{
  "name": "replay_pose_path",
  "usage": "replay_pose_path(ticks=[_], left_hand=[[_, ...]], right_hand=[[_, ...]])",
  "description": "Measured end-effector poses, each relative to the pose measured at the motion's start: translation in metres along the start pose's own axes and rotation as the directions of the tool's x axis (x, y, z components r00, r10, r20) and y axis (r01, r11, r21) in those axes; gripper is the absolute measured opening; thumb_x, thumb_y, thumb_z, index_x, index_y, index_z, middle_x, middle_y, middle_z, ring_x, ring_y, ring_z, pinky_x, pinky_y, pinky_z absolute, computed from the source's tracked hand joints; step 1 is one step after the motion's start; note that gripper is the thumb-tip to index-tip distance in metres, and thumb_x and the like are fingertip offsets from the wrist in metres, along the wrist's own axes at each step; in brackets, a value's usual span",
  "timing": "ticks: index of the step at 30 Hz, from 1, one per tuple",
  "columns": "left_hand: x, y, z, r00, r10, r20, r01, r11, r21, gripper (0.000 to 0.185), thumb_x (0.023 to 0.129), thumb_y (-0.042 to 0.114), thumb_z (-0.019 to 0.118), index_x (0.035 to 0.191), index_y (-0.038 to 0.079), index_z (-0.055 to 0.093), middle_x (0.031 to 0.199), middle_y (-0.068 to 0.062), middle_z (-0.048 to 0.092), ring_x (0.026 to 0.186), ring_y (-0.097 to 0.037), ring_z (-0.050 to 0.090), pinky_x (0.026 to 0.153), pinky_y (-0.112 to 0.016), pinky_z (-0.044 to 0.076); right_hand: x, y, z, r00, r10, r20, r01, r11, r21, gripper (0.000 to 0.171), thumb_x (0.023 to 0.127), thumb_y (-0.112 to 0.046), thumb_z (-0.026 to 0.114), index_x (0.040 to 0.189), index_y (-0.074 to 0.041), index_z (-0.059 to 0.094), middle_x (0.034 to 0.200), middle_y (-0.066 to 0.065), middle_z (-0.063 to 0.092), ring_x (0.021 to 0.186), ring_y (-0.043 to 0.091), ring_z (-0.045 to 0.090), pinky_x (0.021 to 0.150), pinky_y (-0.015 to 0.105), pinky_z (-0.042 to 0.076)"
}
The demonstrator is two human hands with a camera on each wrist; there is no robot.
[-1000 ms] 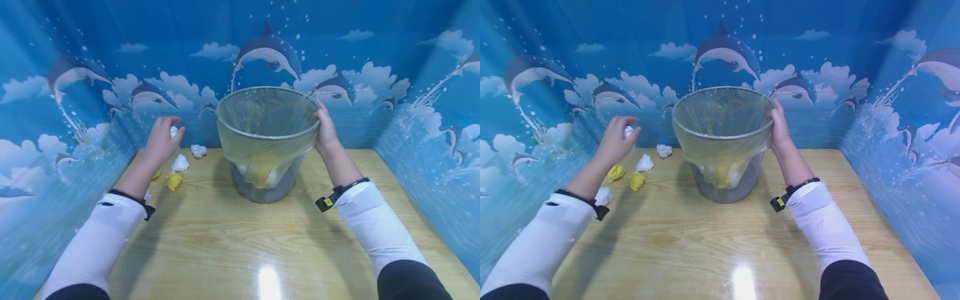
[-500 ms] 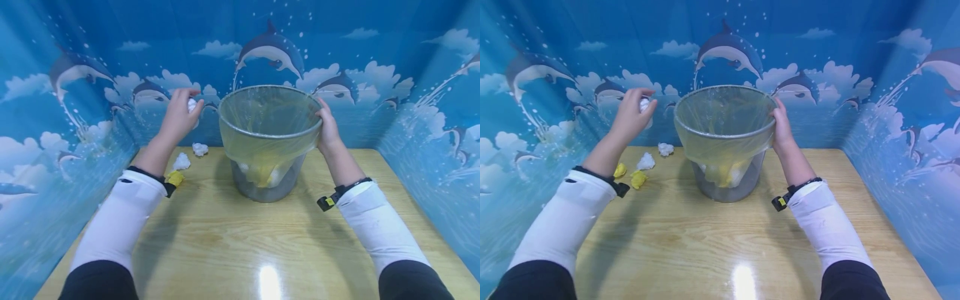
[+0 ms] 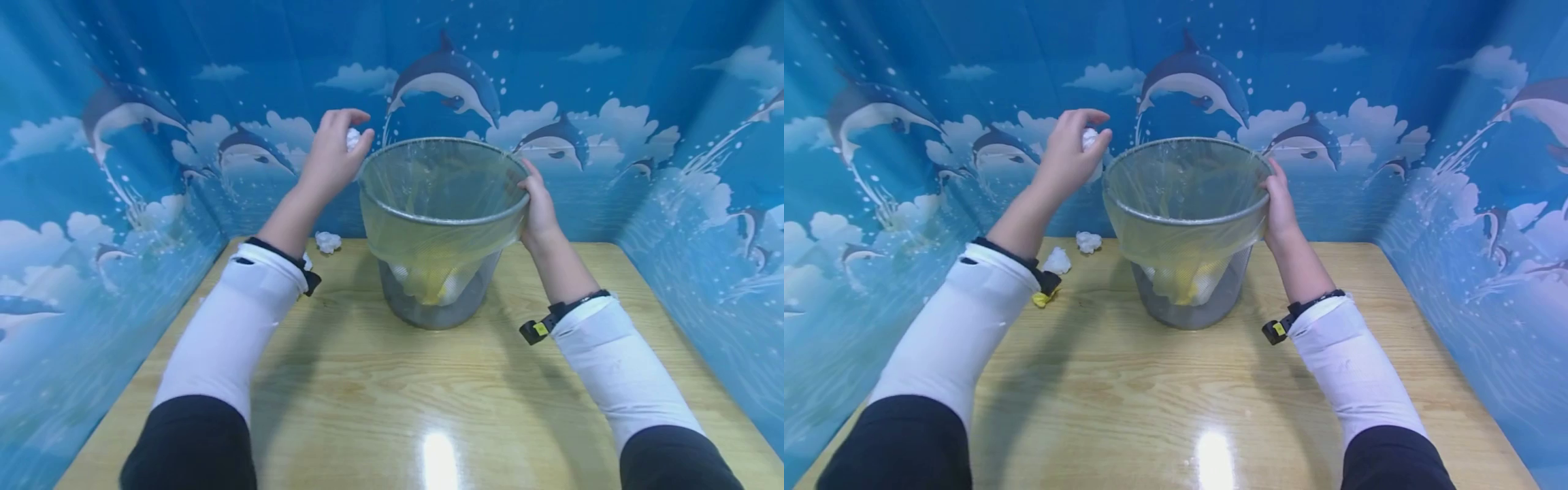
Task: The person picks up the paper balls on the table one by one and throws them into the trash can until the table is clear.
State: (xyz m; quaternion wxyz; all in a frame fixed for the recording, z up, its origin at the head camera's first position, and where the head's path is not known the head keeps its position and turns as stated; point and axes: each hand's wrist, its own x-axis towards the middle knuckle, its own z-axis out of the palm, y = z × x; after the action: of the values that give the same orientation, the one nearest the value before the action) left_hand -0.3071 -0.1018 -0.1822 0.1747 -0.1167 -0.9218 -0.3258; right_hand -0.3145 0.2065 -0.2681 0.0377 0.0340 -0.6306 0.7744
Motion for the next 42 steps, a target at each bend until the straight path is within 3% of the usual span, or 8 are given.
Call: replay_pose_path(ticks=[11, 20, 26, 42], left_hand=[[0.019, 0.03, 0.02, 0.995, 0.033, 0.095, -0.034, 0.999, 0.008, 0.044, 0.103, 0.04, 0.037, 0.143, 0.02, 0.043, 0.151, -0.002, 0.032, 0.138, -0.016, 0.033, 0.111, -0.032, 0.034], [0.024, 0.052, 0.035, 0.984, 0.089, 0.156, -0.086, 0.996, -0.026, 0.045, 0.104, 0.041, 0.035, 0.143, 0.021, 0.043, 0.151, -0.002, 0.033, 0.141, -0.013, 0.029, 0.114, -0.03, 0.03], [0.027, 0.064, 0.044, 0.978, 0.08, 0.195, -0.074, 0.997, -0.038, 0.046, 0.103, 0.044, 0.036, 0.143, 0.023, 0.042, 0.151, 0.0, 0.032, 0.139, -0.012, 0.032, 0.113, -0.029, 0.031], [0.026, 0.071, 0.055, 0.975, 0.041, 0.217, -0.045, 0.999, 0.013, 0.044, 0.102, 0.045, 0.037, 0.142, 0.028, 0.043, 0.153, 0.003, 0.029, 0.141, -0.011, 0.028, 0.113, -0.028, 0.032]], right_hand=[[-0.003, -0.004, 0.002, 1.0, 0.01, 0.0, -0.01, 1.0, 0.007, 0.065, 0.095, -0.019, 0.025, 0.157, -0.024, 0.007, 0.163, -0.007, 0.004, 0.147, 0.018, 0.013, 0.117, 0.037, 0.016], [-0.003, -0.003, 0.002, 1.0, 0.005, -0.002, -0.005, 1.0, 0.006, 0.065, 0.094, -0.019, 0.024, 0.157, -0.024, 0.008, 0.163, -0.006, 0.004, 0.146, 0.02, 0.014, 0.117, 0.037, 0.017], [-0.003, -0.002, 0.002, 1.0, 0.0, 0.009, 0.0, 1.0, 0.009, 0.065, 0.094, -0.019, 0.025, 0.157, -0.023, 0.007, 0.163, -0.006, 0.004, 0.146, 0.02, 0.014, 0.117, 0.036, 0.017], [-0.003, -0.002, 0.002, 1.0, -0.008, 0.022, 0.007, 1.0, 0.01, 0.065, 0.095, -0.019, 0.023, 0.157, -0.023, 0.006, 0.163, -0.005, 0.003, 0.147, 0.02, 0.012, 0.117, 0.036, 0.015]])
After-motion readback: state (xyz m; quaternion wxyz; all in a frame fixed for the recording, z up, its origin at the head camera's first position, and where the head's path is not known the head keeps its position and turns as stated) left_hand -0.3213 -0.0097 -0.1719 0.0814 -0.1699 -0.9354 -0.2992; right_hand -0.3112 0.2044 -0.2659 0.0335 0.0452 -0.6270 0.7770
